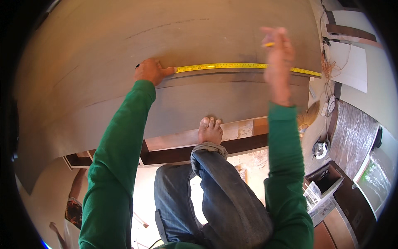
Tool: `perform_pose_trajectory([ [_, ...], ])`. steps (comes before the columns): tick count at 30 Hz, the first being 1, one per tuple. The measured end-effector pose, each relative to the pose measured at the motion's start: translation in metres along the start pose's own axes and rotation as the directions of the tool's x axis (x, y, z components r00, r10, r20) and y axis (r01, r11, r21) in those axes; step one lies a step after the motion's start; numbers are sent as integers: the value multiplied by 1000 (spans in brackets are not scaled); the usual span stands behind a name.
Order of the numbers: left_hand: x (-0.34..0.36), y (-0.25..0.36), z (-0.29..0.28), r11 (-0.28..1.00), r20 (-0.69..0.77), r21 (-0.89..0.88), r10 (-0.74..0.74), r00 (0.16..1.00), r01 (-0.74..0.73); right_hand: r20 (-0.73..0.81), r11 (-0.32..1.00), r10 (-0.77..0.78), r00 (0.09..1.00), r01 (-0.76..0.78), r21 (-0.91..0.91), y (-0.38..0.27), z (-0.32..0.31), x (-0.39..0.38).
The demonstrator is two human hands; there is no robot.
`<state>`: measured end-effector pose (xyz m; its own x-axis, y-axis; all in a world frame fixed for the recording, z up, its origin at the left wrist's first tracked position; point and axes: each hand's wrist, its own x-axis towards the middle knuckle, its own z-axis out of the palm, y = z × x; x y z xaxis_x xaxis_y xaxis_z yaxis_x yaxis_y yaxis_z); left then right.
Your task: The person measures a large sheet of wood with a tape measure and marks it with a pencil. They then use a straight edge and a utility knife to score and cut the wood into smaller pieces.
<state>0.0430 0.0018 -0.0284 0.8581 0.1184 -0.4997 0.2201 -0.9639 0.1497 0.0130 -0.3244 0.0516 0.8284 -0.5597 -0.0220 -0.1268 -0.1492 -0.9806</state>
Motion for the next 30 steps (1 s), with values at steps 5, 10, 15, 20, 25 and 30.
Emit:
perform_pose_trajectory([
  [5,12,-1,9,997,7,62,54,998,-55,340,980,125,932,-61,-191,25,72,-48],
  [10,-1,16,-7,999,90,5,-51,995,51,561,947,132,817,-272,173,48,103,-64],
  [15,-6,16,-14,995,115,-23,-92,989,95,586,993,83,806,-117,21,68,108,-73],
  [20,-8,21,-27,997,224,-8,-71,972,75,563,996,84,822,-88,-19,79,99,-79],
  [25,-3,16,-17,998,224,3,-54,973,55,574,991,19,819,59,-117,93,103,-78],
  [30,4,10,1,1000,83,-11,-29,996,30,560,991,51,827,29,-133,91,105,-81],
])
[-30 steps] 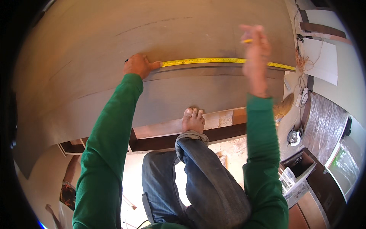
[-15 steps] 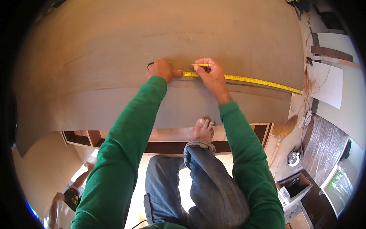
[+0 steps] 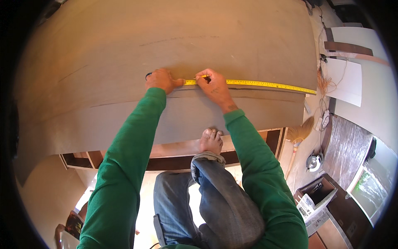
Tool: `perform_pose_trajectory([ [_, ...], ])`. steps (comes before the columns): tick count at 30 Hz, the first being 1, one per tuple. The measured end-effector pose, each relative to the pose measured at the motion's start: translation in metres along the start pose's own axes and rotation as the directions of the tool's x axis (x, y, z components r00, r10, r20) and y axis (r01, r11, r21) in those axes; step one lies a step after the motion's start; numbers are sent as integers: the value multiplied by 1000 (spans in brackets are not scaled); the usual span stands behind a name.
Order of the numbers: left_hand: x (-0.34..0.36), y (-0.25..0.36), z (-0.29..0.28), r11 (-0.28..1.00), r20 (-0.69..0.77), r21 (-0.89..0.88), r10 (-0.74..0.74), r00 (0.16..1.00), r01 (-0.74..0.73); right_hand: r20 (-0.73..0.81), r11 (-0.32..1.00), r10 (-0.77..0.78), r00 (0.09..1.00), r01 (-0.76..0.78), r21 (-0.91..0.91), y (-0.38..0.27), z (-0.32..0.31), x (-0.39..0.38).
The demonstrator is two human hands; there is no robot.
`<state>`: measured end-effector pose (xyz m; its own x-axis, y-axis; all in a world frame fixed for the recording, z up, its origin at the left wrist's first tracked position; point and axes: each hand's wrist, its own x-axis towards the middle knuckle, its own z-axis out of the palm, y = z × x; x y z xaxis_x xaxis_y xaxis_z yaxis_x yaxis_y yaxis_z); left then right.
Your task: The person measures a large sheet of wood with a tape measure and marks it with a pencil. They then use a straight edge and a utility knife to score and cut the wood into smaller pieces.
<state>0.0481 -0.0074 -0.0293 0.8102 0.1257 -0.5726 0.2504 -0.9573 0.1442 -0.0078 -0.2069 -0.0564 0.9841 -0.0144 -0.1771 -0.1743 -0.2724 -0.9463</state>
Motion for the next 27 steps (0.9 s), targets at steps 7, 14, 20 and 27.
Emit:
perform_pose_trajectory([
  [7,3,-2,4,1000,-41,9,30,999,-29,23,998,8,1000,-6,-66,-1,0,0],
  [14,2,-4,-2,999,-32,5,40,999,-40,0,992,-22,1000,22,-126,-5,3,0],
  [20,1,1,-1,999,-42,1,52,998,-52,13,991,-1,1000,3,-132,0,-2,0],
  [27,-1,3,-15,1000,140,4,4,990,-4,11,987,19,1000,-17,-161,-7,1,-1],
])
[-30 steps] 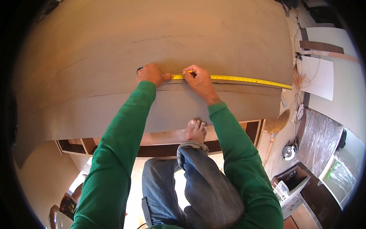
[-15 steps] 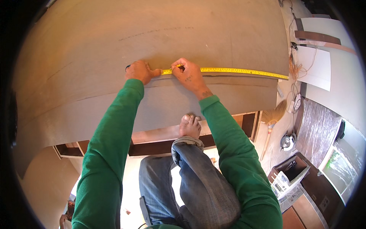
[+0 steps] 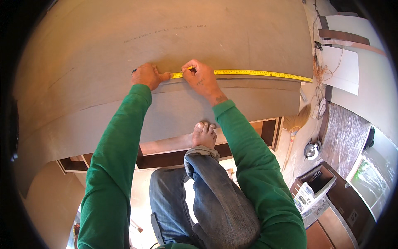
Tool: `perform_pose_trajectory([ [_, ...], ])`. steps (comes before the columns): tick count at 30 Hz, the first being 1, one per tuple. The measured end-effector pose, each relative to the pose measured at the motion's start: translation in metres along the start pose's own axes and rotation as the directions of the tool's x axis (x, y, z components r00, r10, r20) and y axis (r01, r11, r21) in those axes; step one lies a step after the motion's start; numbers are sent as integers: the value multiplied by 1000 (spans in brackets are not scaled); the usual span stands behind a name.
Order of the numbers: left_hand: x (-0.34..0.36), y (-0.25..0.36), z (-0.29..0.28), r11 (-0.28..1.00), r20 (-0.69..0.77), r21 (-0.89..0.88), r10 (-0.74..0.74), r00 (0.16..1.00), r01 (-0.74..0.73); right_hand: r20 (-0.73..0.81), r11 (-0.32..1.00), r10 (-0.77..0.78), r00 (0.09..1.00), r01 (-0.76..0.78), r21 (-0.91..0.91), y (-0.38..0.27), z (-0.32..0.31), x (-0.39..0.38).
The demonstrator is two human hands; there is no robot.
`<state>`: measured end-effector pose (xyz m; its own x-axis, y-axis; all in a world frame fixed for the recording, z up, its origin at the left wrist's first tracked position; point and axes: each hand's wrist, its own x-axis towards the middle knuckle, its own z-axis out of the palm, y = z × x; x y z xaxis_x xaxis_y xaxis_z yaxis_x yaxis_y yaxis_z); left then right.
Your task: The person measures a large sheet of wood with a tape measure and marks it with a pencil. They then use a straight edge and a utility knife to score and cut the wood into smaller pieces.
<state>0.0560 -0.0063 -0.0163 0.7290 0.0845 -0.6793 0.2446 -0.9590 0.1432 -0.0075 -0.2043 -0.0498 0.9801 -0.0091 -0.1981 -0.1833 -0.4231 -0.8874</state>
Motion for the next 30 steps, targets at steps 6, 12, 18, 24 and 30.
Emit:
perform_pose_trajectory([
  [6,0,0,-1,1000,9,8,2,1000,-2,-25,1000,3,1000,-3,-7,-2,3,0],
  [12,0,0,0,1000,2,-4,7,1000,-7,-72,1000,-21,997,21,-2,3,4,1],
  [18,3,-6,6,999,-75,-24,30,997,-32,-44,999,-2,999,-1,-54,-7,2,1],
  [24,2,-6,12,996,-182,-17,79,980,-83,-58,999,-20,998,18,-37,-3,2,2],
  [30,4,-8,11,996,-169,-19,78,982,-82,-43,997,5,999,-8,-74,-9,2,1],
])
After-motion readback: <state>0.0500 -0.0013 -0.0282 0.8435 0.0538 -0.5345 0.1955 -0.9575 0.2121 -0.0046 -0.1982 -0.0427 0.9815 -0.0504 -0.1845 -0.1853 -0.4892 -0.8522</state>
